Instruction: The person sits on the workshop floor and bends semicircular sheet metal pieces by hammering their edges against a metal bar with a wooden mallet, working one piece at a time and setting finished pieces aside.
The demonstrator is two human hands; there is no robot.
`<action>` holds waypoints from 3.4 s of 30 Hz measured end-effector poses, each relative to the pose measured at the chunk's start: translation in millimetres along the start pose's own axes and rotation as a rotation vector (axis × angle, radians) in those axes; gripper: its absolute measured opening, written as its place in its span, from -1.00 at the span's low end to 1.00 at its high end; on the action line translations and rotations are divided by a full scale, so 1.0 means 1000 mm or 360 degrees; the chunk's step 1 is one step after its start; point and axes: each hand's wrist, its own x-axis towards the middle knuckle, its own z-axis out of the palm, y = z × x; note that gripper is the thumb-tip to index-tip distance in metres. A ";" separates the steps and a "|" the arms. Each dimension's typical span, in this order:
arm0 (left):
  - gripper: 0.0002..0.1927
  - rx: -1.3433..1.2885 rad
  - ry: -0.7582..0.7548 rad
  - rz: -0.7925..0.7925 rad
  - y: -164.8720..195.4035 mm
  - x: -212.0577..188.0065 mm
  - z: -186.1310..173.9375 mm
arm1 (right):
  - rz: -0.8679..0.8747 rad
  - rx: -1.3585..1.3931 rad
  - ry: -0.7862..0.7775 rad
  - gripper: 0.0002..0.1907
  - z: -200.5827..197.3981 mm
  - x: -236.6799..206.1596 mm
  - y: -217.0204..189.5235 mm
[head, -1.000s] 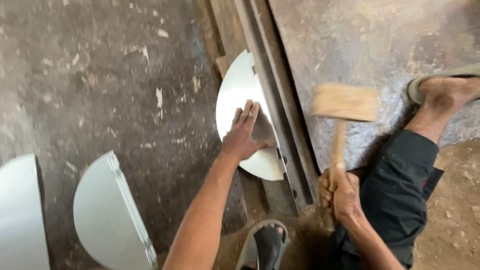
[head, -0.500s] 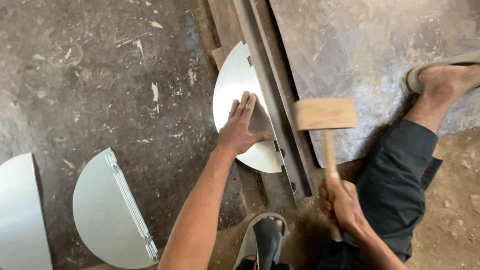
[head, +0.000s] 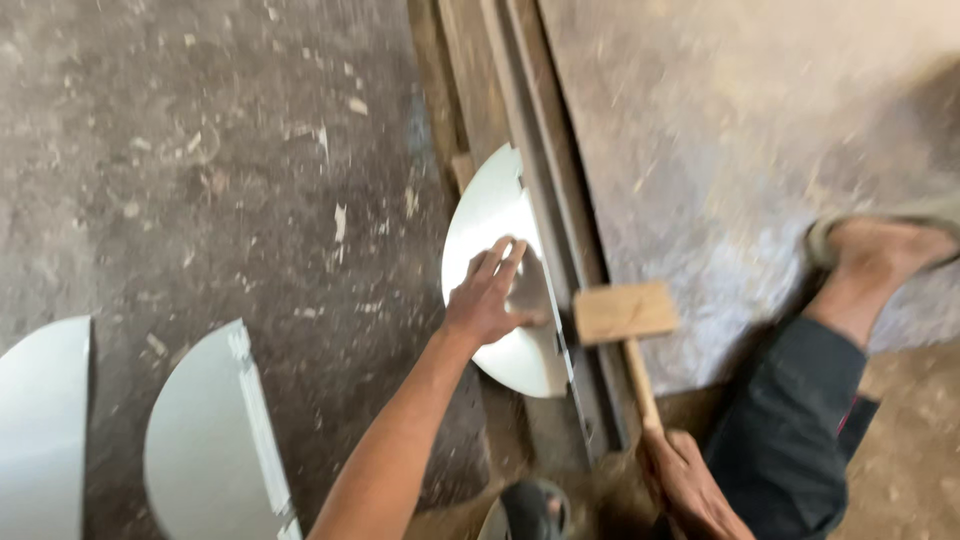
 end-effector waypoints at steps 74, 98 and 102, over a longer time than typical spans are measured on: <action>0.04 -0.0088 -0.0387 0.0017 0.016 0.041 -0.052 | -0.1302 0.0100 0.0473 -0.48 0.040 0.099 -0.258; -0.14 0.0059 -0.0317 0.0287 0.002 0.028 -0.007 | -0.0090 -0.0388 0.0208 -0.35 0.033 -0.065 -0.002; -0.11 0.0068 -0.0375 0.0202 0.009 0.028 -0.011 | -0.0162 -0.0517 0.0430 -0.49 0.031 -0.125 0.006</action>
